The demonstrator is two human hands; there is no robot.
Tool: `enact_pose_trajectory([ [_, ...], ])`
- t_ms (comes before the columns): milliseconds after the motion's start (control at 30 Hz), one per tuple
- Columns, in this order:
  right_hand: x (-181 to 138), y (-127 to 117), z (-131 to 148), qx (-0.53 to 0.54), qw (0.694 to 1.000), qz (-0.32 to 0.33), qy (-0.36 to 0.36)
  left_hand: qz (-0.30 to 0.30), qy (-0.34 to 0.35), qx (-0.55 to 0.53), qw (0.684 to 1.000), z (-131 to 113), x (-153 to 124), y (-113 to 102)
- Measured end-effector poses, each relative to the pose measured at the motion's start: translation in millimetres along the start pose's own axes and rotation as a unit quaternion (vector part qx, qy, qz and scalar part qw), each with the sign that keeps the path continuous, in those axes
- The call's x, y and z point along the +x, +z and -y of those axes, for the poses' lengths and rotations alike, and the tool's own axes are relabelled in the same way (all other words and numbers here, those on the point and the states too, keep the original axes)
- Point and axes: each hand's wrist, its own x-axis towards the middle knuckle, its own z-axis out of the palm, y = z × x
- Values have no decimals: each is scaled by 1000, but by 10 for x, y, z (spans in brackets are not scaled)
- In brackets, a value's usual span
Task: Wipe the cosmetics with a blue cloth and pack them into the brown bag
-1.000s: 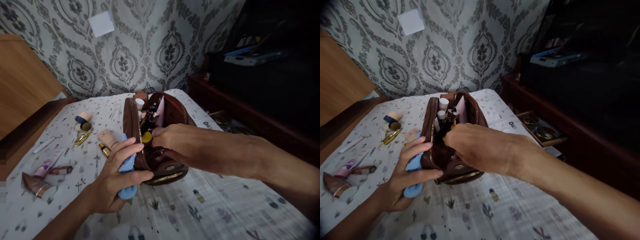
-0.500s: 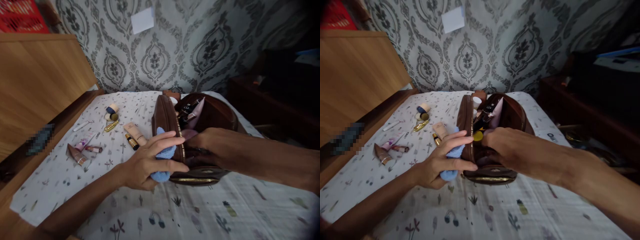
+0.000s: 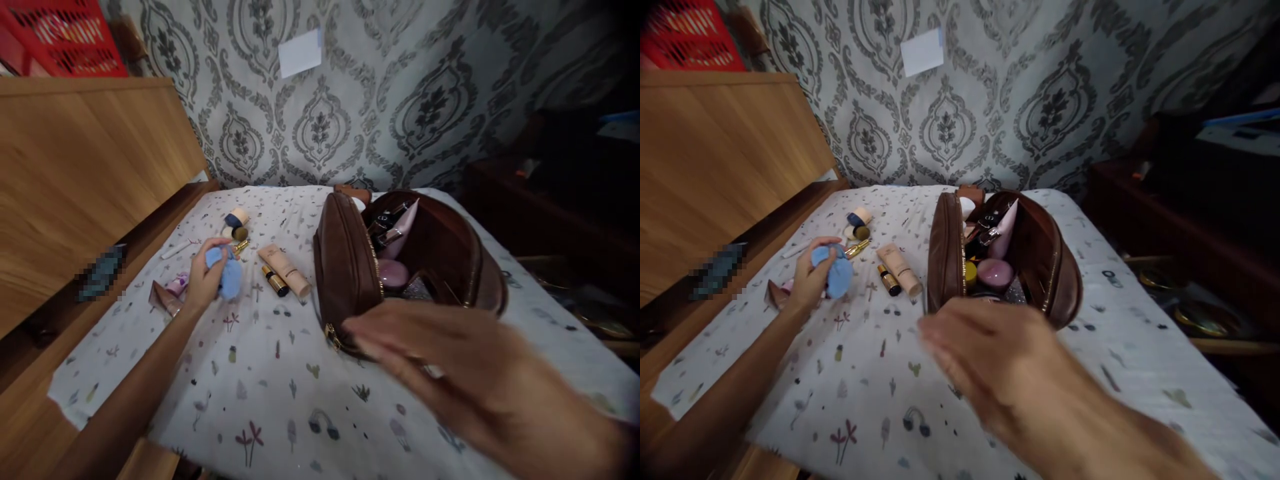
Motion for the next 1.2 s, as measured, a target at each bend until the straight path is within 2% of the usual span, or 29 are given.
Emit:
enact_pose_trajectory([
  [67, -41, 254, 80, 41, 994, 103, 8, 73, 53, 82, 993, 67, -89, 64],
  [167, -55, 677, 86, 66, 972, 207, 85, 205, 176, 174, 947, 152, -254, 215],
  [267, -1, 1058, 57, 109, 953, 208, 192, 285, 258, 234, 893, 233, -381, 317],
  [367, 79, 1366, 27, 139, 940, 155, 271, 283, 287, 268, 875, 263, -426, 333],
  [567, 94, 1706, -86, 167, 928, 104, 316, 289, 277, 317, 860, 147, -349, 307],
  [700, 12, 1791, -158, 203, 930, 18, 307, 317, 280, 300, 855, 129, -294, 290],
  [767, -14, 1816, -172, 210, 930, -4, 301, 327, 285, 298, 850, 159, -292, 263],
  [1033, 13, 1835, -192, 247, 916, 0, 318, 304, 331, 234, 862, 229, -419, 174],
  [1200, 17, 1863, -213, 281, 909, -35, 305, 235, 330, 244, 881, 242, -466, 159],
])
